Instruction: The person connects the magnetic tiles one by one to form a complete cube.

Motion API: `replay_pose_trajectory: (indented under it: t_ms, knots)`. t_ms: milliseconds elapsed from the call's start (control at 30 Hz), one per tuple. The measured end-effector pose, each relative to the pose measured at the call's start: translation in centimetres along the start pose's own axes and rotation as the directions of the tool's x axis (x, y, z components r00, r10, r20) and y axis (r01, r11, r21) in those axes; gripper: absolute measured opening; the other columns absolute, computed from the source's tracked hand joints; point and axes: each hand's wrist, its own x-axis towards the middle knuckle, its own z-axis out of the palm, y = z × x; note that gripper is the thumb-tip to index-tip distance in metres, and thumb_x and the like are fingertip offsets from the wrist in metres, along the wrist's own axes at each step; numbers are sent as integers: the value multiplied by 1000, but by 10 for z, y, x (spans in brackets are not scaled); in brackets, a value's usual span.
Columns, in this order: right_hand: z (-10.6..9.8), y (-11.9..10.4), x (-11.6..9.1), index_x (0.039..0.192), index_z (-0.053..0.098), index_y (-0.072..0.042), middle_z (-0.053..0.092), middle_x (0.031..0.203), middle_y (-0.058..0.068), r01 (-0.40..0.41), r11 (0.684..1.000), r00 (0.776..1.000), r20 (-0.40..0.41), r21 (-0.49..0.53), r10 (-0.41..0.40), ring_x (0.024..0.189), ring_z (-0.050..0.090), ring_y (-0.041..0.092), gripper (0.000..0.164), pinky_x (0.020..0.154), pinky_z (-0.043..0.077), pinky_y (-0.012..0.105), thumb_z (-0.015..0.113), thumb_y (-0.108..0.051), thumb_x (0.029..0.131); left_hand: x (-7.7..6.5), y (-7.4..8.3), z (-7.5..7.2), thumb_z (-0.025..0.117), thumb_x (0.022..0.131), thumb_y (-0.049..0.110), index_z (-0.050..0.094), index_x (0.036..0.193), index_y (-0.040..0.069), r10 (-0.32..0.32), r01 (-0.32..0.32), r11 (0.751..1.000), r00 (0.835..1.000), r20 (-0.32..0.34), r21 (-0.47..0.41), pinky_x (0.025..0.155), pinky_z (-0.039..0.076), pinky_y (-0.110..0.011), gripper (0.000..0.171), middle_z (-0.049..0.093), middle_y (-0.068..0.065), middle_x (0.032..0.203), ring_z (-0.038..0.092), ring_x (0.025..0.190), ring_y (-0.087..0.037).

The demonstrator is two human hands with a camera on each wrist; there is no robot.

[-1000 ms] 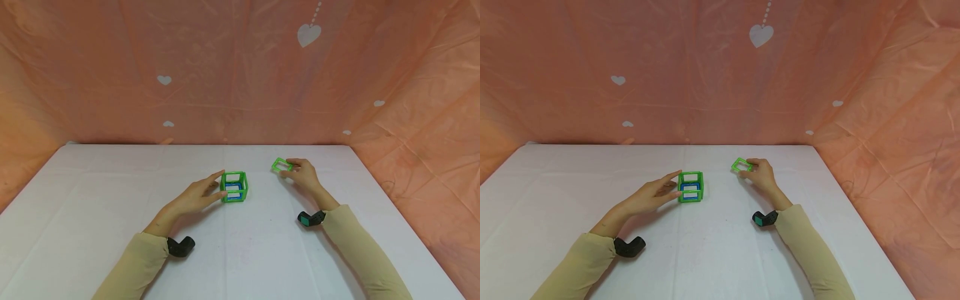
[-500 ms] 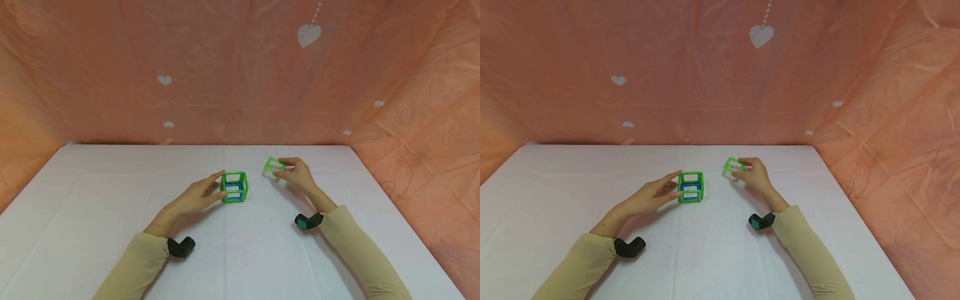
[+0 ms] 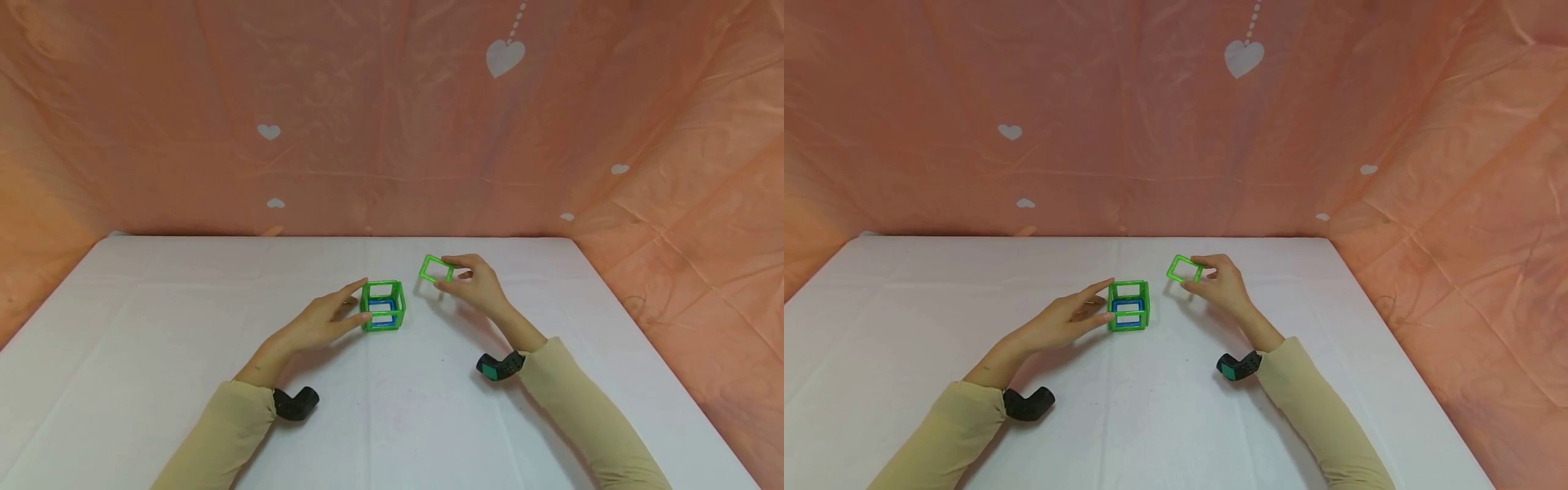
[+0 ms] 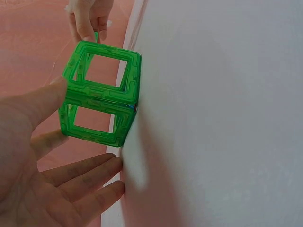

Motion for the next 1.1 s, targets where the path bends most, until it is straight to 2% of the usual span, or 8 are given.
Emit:
replay_pose_trajectory:
  t_ms: [367, 633, 833, 1100]
  knots:
    - [5, -10, -3, 123, 63, 0, 58, 121, 19, 75, 997, 997, 21, 18, -76, 111, 54, 31, 52, 90, 50, 46, 80, -11, 75, 1, 0, 0, 56, 97, 34, 28, 151, 9, 17, -17, 1000, 1000, -9, 11, 104, 38, -55, 65, 57, -26, 129, 52, 124, -39]
    - [11, -18, -4, 122, 64, -2, 57, 122, 18, 108, 993, 993, 48, 57, -110, 109, 54, 38, 50, 92, 48, 51, 80, -11, 76, 1, -2, 0, 56, 98, 33, 28, 151, 8, 23, -23, 1000, 1000, -9, 14, 103, 39, -55, 65, 57, -26, 130, 52, 124, -39]
    - [15, -23, -4, 121, 65, -2, 58, 120, 17, 150, 987, 987, 49, 59, -153, 108, 55, 35, 49, 90, 50, 47, 81, -9, 75, 0, -2, 0, 56, 97, 34, 28, 151, 9, 20, -20, 1000, 1000, -9, 11, 104, 38, -55, 65, 57, -26, 130, 52, 124, -39]
    - [19, -28, -6, 121, 65, -2, 58, 121, 17, 184, 977, 979, 68, 105, -192, 108, 54, 32, 49, 89, 49, 47, 81, -8, 75, 0, -3, 0, 56, 97, 33, 28, 151, 9, 23, -23, 1000, 1000, -10, 6, 103, 39, -54, 65, 57, -25, 130, 52, 124, -38]
